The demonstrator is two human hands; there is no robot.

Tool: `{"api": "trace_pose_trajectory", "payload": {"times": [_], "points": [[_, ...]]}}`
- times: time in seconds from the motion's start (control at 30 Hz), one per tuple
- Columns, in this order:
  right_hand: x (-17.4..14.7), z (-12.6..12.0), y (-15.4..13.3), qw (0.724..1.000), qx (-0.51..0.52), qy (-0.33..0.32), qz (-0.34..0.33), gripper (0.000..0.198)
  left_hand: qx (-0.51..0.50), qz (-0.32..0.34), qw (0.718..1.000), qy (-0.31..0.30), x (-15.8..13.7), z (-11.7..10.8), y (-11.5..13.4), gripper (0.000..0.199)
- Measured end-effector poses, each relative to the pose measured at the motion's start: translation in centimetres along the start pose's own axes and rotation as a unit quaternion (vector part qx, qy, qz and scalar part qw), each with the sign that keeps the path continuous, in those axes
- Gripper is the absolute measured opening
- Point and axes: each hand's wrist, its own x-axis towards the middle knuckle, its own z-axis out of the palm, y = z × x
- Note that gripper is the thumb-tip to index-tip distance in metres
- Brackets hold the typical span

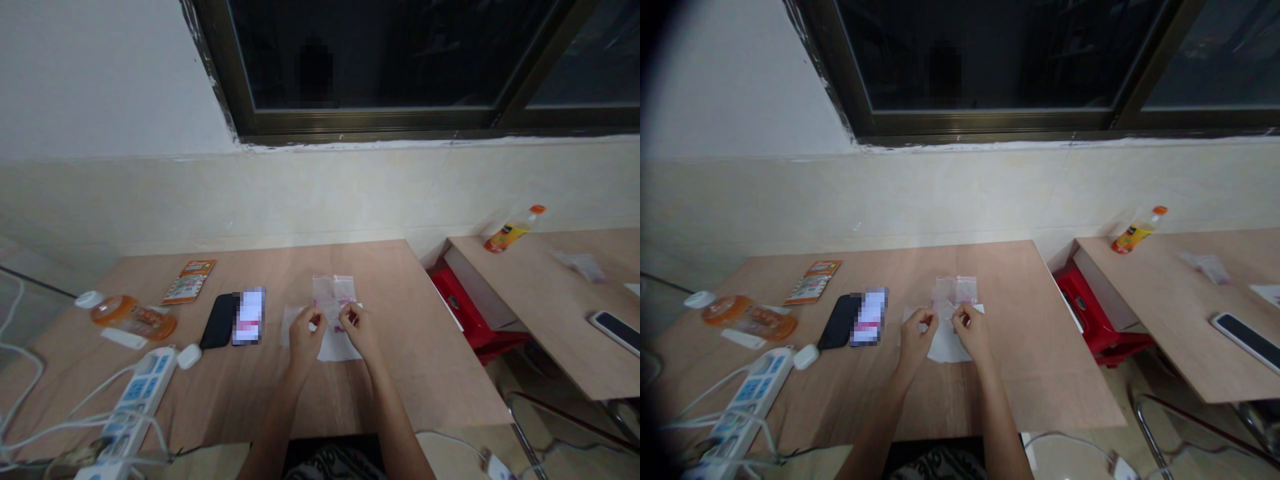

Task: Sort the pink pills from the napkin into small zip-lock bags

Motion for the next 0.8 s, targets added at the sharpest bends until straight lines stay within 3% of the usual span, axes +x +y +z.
{"api": "trace_pose_trajectory", "payload": {"times": [0.2,0.37,0.53,0.63,0.8], "points": [[0.0,-0.4,-0.2,1.0,0.002,0.028,-0.005,0.009,-0.033,-0.001,0.999,-0.041,-0.5,1.0,0.1,0.014],[-0.1,-1.3,-1.1,1.0,0.018,0.007,-0.012,0.01,-0.161,-0.144,0.976,0.035,-0.6,2.2,-2.3,0.037],[0.1,-1.4,-1.3,0.994,0.108,0.018,-0.016,0.011,-0.259,-0.226,0.939,-0.016,-0.4,2.6,-4.4,0.055],[0.2,-1.2,-0.7,0.989,0.145,0.037,0.0,0.014,-0.297,-0.226,0.927,-0.036,-0.3,2.6,-4.5,0.051],[0.2,-1.3,0.1,0.992,0.121,0.022,0.028,0.021,-0.289,-0.181,0.94,-0.008,0.1,2.2,-3.8,0.042]]}}
